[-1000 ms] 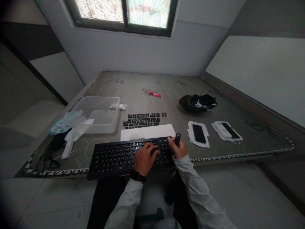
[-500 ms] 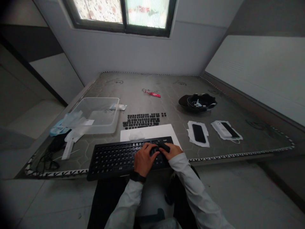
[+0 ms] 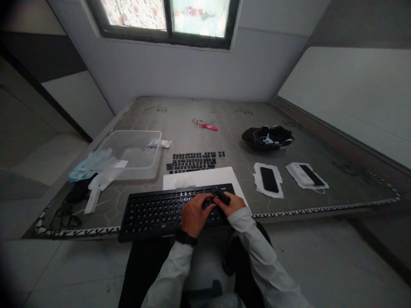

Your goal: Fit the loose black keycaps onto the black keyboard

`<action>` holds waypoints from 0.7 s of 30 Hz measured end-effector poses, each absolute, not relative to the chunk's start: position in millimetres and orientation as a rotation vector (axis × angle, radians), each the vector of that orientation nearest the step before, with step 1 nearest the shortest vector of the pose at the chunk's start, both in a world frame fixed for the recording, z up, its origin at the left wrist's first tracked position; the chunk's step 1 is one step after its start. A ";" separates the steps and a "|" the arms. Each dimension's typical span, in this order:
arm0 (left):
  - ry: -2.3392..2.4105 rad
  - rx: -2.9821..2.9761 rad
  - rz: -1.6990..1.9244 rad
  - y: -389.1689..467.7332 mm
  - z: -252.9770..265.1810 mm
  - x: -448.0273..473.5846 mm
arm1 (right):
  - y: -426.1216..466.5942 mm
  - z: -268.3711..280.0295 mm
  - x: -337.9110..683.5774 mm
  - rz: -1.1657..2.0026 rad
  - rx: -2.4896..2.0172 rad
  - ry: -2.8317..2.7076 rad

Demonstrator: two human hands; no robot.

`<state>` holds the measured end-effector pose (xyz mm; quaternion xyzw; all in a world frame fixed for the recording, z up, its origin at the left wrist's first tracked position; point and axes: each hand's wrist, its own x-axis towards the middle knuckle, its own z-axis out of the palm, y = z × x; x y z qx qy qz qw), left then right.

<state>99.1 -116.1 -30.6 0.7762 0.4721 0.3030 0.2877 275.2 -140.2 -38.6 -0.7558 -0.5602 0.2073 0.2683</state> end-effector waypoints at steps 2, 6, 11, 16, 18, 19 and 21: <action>1.270 2.001 0.871 -116.7 -30.3 99.0 | -140.3 -35.8 272.6 0.551 -2.012 -1.465; 1.258 1.937 0.933 -117.8 -29.0 98.7 | -139.6 -34.4 272.8 0.554 -1.985 -1.446; 1.208 1.959 0.929 -118.0 -26.3 97.8 | -138.6 -37.3 276.2 0.528 -1.988 -1.463; 1.206 1.974 0.932 -117.8 -26.2 97.4 | -139.3 -37.5 275.7 0.498 -1.991 -1.480; 1.195 1.985 0.945 -117.8 -26.6 97.5 | -140.2 -36.7 275.8 0.490 -1.989 -1.492; 1.189 1.989 0.947 -117.8 -26.5 97.6 | -140.6 -36.4 276.2 0.484 -1.984 -1.498; 1.182 1.990 0.943 -117.7 -26.1 97.6 | -141.2 -36.8 277.6 0.483 -1.960 -1.517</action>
